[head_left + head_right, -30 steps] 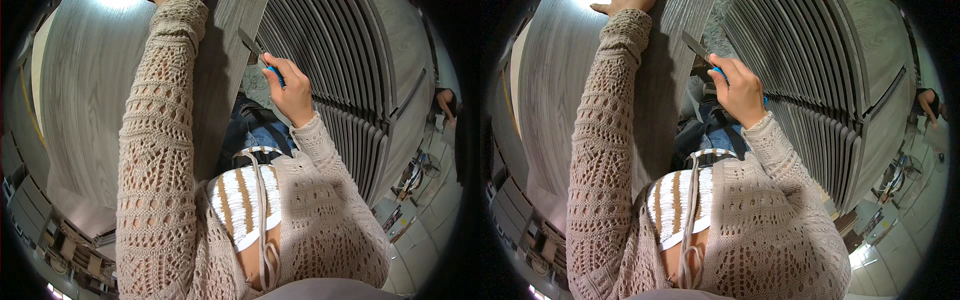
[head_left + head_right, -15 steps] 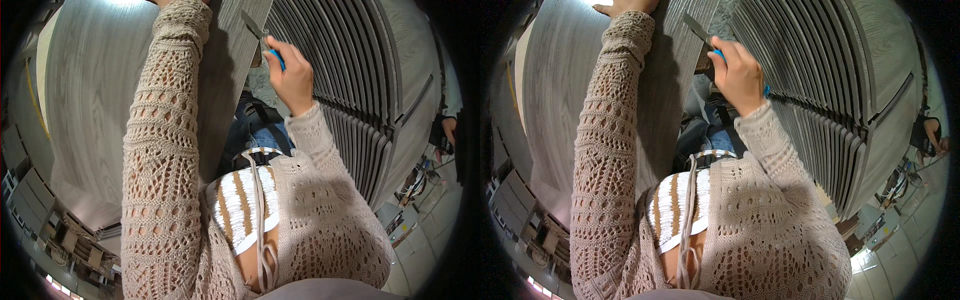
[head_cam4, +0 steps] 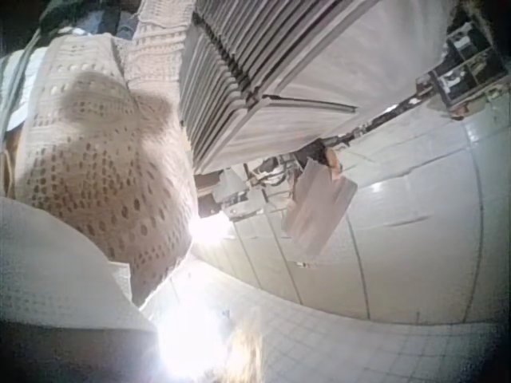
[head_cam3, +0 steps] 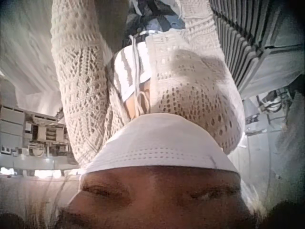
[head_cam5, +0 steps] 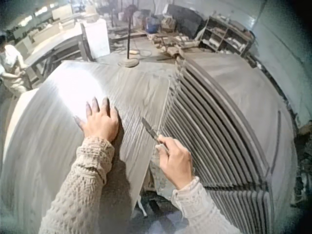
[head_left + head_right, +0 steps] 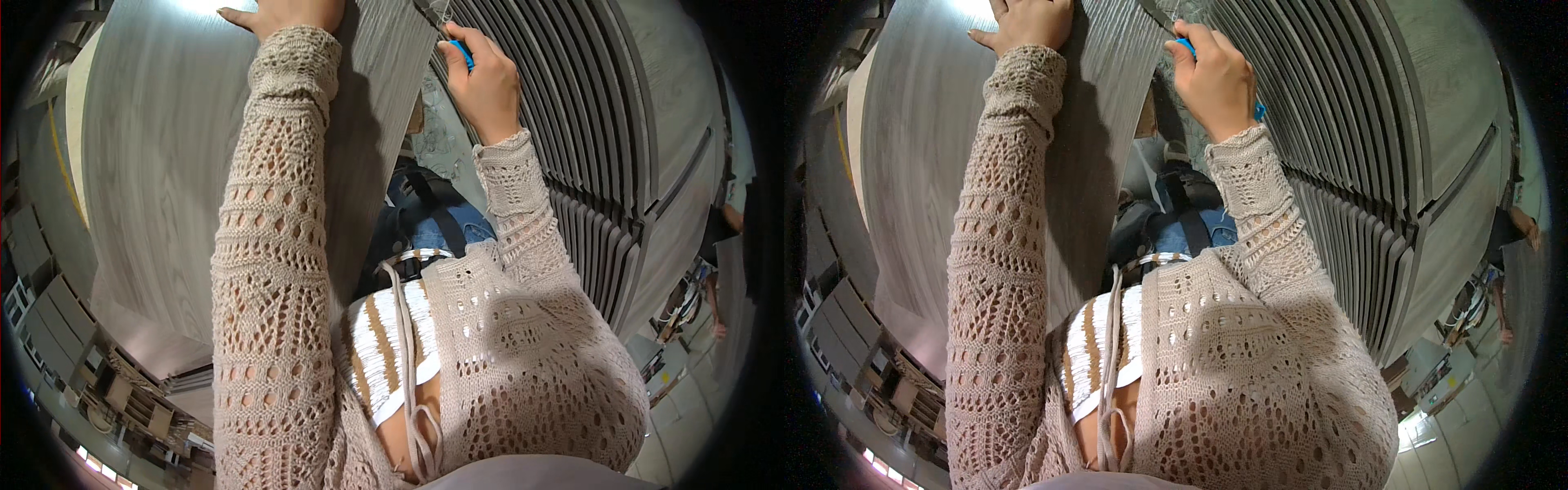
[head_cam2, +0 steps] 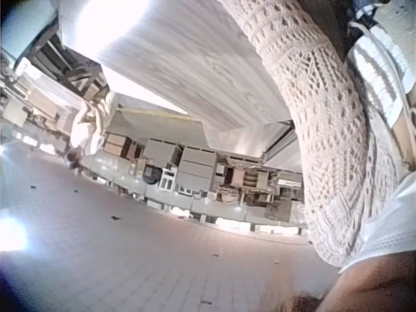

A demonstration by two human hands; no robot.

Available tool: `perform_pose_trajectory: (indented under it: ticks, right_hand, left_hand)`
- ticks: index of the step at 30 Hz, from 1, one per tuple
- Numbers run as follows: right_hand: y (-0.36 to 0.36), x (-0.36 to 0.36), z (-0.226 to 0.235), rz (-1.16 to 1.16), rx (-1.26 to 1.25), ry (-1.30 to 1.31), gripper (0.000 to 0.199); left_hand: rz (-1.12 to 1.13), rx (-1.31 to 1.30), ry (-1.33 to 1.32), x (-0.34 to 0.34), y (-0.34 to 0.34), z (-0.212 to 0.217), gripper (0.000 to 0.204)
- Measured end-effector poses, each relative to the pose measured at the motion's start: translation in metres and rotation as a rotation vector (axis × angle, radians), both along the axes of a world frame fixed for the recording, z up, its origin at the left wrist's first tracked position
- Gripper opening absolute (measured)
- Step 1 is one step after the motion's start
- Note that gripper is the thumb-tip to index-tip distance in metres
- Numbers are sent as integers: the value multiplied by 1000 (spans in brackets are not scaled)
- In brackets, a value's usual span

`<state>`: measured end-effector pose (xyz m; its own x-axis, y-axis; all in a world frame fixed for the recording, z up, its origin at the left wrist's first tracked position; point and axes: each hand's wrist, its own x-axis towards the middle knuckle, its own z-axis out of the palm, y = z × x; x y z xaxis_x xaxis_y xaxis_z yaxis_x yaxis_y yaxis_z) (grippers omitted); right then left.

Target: Trimming excess laminate or material from the edges of wood-grain panels using a utility knife.

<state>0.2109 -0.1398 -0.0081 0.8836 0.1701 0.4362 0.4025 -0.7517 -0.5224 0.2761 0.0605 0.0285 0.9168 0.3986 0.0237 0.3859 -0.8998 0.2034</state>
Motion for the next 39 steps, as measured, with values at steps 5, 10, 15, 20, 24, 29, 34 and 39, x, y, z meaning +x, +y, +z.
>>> perform_pose_trajectory:
  ticks: [5,10,15,20,24,29,34,39]
  right_hand:
    - [-2,20,-1,3,-31,-105,18]
    - [-2,42,25,-18,-65,12,22]
    - [3,47,41,-19,-25,37,21]
    - [2,75,39,-29,-52,-15,21]
    - [6,105,41,-39,-56,25,21]
    - [9,138,44,-40,-79,-13,22]
    - [-19,185,22,-156,-210,151,24]
    - [26,152,21,64,278,373,45]
  left_hand:
    - [4,24,-29,-2,3,0,52]
    - [22,-11,-50,-10,1,7,52]
    - [48,-14,-54,-31,7,20,52]
    - [58,-21,-45,-39,15,20,52]
    - [1,190,-223,-49,41,-18,52]
    - [15,212,-173,-61,49,-19,53]
    - [43,234,-118,-74,51,-14,52]
    - [118,88,-21,-74,45,27,52]
